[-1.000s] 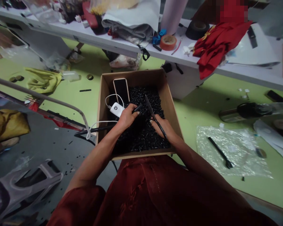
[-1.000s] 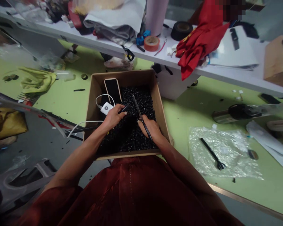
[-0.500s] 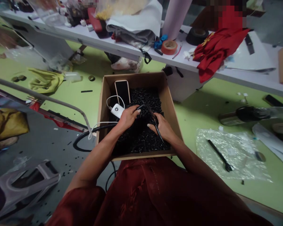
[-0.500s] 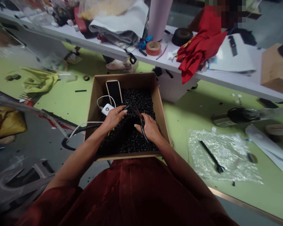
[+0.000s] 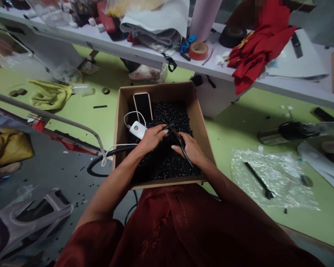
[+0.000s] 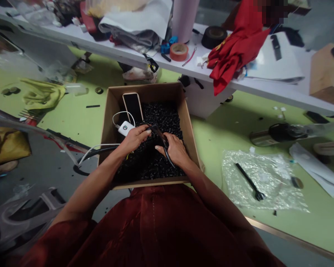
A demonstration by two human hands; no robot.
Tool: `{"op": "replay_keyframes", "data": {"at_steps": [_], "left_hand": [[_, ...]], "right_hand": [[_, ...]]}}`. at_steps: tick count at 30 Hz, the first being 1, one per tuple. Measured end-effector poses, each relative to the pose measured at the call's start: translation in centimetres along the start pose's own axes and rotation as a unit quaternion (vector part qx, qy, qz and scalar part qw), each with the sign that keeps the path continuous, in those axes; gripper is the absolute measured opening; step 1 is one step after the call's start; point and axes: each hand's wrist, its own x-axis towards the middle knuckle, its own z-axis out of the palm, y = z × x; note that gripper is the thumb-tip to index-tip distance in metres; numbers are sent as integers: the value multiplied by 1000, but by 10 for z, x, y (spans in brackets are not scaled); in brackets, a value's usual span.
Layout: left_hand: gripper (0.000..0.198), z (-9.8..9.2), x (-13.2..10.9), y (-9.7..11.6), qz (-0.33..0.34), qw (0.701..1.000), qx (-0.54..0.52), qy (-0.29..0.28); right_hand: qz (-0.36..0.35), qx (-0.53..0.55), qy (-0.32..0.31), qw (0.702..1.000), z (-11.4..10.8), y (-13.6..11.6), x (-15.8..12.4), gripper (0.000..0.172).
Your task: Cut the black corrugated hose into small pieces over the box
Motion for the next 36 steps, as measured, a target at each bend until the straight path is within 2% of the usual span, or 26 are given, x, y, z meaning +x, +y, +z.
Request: {"op": "replay_keyframes", "data": {"at_steps": [12, 19, 26, 36], "left_hand": [[40, 0, 0, -2, -19, 999, -30, -27], [39, 1, 1, -3, -9, 999, -17, -43], [42, 3, 4, -13, -7, 999, -10, -41], [40, 2, 5, -13, -9, 998, 44, -41]], "right_hand": [[-11, 20, 3, 1000, 0, 1, -1, 53], [-5, 25, -24, 999, -3, 3, 0, 39], [4, 5, -51, 999, -8, 0, 1, 25], [29, -29, -68, 997, -9, -1, 0, 18]]}}
